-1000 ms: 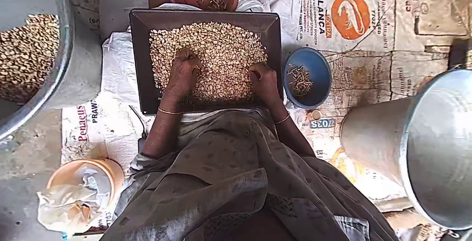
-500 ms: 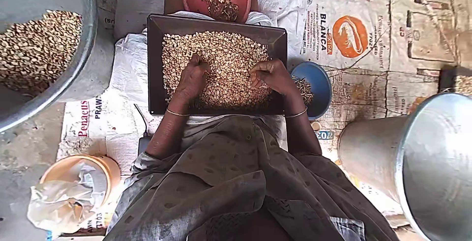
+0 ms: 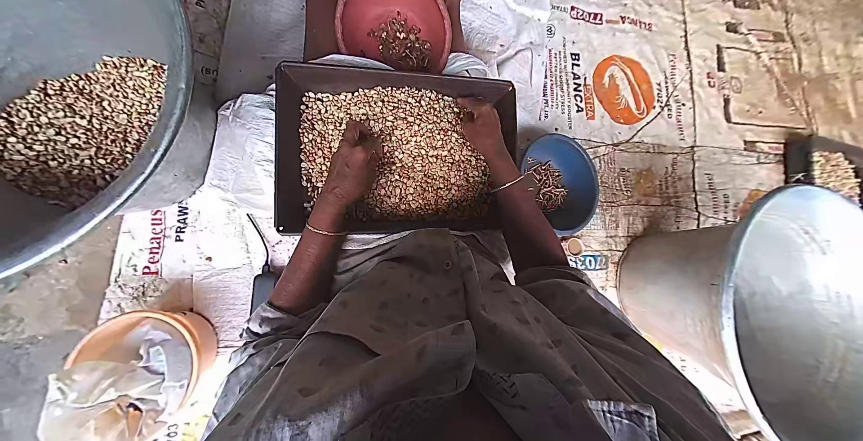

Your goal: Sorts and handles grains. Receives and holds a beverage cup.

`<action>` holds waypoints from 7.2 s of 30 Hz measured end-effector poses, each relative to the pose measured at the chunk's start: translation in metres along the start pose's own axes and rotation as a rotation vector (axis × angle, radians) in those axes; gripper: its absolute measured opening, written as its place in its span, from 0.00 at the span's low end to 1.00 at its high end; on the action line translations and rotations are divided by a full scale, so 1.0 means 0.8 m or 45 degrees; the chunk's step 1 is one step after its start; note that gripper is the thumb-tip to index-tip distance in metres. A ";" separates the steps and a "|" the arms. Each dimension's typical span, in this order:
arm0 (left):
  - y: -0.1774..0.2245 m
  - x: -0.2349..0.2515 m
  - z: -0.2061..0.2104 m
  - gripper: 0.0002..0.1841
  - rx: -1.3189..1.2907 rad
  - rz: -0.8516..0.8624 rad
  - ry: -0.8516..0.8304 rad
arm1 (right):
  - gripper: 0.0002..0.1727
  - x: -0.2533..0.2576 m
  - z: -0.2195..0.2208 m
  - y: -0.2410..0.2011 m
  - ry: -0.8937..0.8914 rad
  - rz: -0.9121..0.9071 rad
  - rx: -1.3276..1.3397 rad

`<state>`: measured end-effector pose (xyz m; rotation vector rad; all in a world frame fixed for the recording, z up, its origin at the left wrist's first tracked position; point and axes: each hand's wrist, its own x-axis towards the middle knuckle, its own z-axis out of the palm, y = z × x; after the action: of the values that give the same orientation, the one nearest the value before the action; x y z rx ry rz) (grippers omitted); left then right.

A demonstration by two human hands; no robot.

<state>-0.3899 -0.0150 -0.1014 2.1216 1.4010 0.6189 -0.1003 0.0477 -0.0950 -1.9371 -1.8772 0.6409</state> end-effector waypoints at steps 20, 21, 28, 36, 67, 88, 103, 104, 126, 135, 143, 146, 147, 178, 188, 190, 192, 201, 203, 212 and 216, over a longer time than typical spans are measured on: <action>-0.140 -0.115 -0.048 0.22 -1.381 -0.463 0.523 | 0.29 -0.169 -0.111 -0.062 0.227 -0.292 1.000; -0.138 -0.115 -0.047 0.23 -1.425 -0.481 0.563 | 0.33 -0.178 -0.122 -0.077 0.166 -0.295 1.011; -0.106 -0.093 -0.051 0.24 -1.334 -0.600 0.531 | 0.25 -0.162 -0.086 0.022 0.283 0.020 1.185; -0.131 -0.102 -0.049 0.22 -1.600 -0.634 0.600 | 0.29 -0.190 -0.140 -0.114 0.108 -0.175 1.124; -0.058 -0.040 -0.061 0.11 -0.279 0.155 0.166 | 0.18 -0.199 -0.028 0.089 0.235 0.215 0.386; -0.067 -0.047 -0.044 0.08 -0.293 0.207 0.312 | 0.23 -0.186 -0.041 0.071 0.126 0.301 0.037; -0.081 -0.053 -0.051 0.07 -0.794 0.103 0.650 | 0.14 -0.092 0.058 -0.160 -0.443 -0.678 0.691; -0.080 -0.053 -0.052 0.08 -0.796 0.088 0.657 | 0.13 -0.085 0.075 -0.172 -0.444 -0.722 0.599; -0.082 -0.049 -0.048 0.11 -0.660 0.017 0.679 | 0.12 -0.068 0.110 -0.164 -0.140 -0.525 0.650; -0.084 -0.051 -0.047 0.10 -0.627 0.101 0.650 | 0.10 -0.065 0.091 -0.156 -0.470 -0.266 1.208; -0.076 -0.054 -0.048 0.09 -0.672 0.174 0.489 | 0.11 -0.075 0.097 -0.170 -0.674 -0.162 1.401; -0.077 -0.055 -0.046 0.09 -0.653 0.200 0.371 | 0.11 -0.081 0.106 -0.174 -0.640 -0.312 1.362; -0.078 -0.055 -0.045 0.09 -0.655 0.211 0.337 | 0.11 -0.084 0.110 -0.177 -0.597 -0.351 1.326; -0.074 -0.049 -0.047 0.10 -0.229 0.160 0.401 | 0.09 -0.036 0.043 -0.167 -0.733 -0.474 0.238; -0.065 -0.065 -0.046 0.09 -0.263 0.066 0.349 | 0.18 0.031 -0.087 -0.155 0.336 -0.457 0.306; -0.068 -0.057 -0.047 0.10 -0.283 0.048 0.364 | 0.15 -0.005 -0.078 -0.131 0.227 -0.408 0.390; -0.069 -0.054 -0.046 0.10 -0.290 0.054 0.400 | 0.15 -0.052 -0.054 -0.101 0.058 -0.440 0.408; 0.004 -0.031 -0.062 0.14 -0.264 -0.015 0.123 | 0.13 -0.256 0.001 -0.013 -0.223 -0.652 0.621; 0.042 -0.009 -0.065 0.14 -0.171 0.109 -0.166 | 0.18 -0.291 -0.017 -0.016 -0.392 -0.632 0.704; 0.095 0.069 0.005 0.14 -0.268 0.394 -0.429 | 0.16 -0.405 -0.044 0.047 -0.453 -0.055 1.264; 0.066 0.076 0.039 0.15 -0.492 0.321 -0.318 | 0.14 -0.453 -0.050 0.132 0.230 0.475 1.177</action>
<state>-0.3124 0.0185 -0.0857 1.9894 0.8123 0.6348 0.0057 -0.3169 -0.0954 -1.6040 -0.8357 1.1378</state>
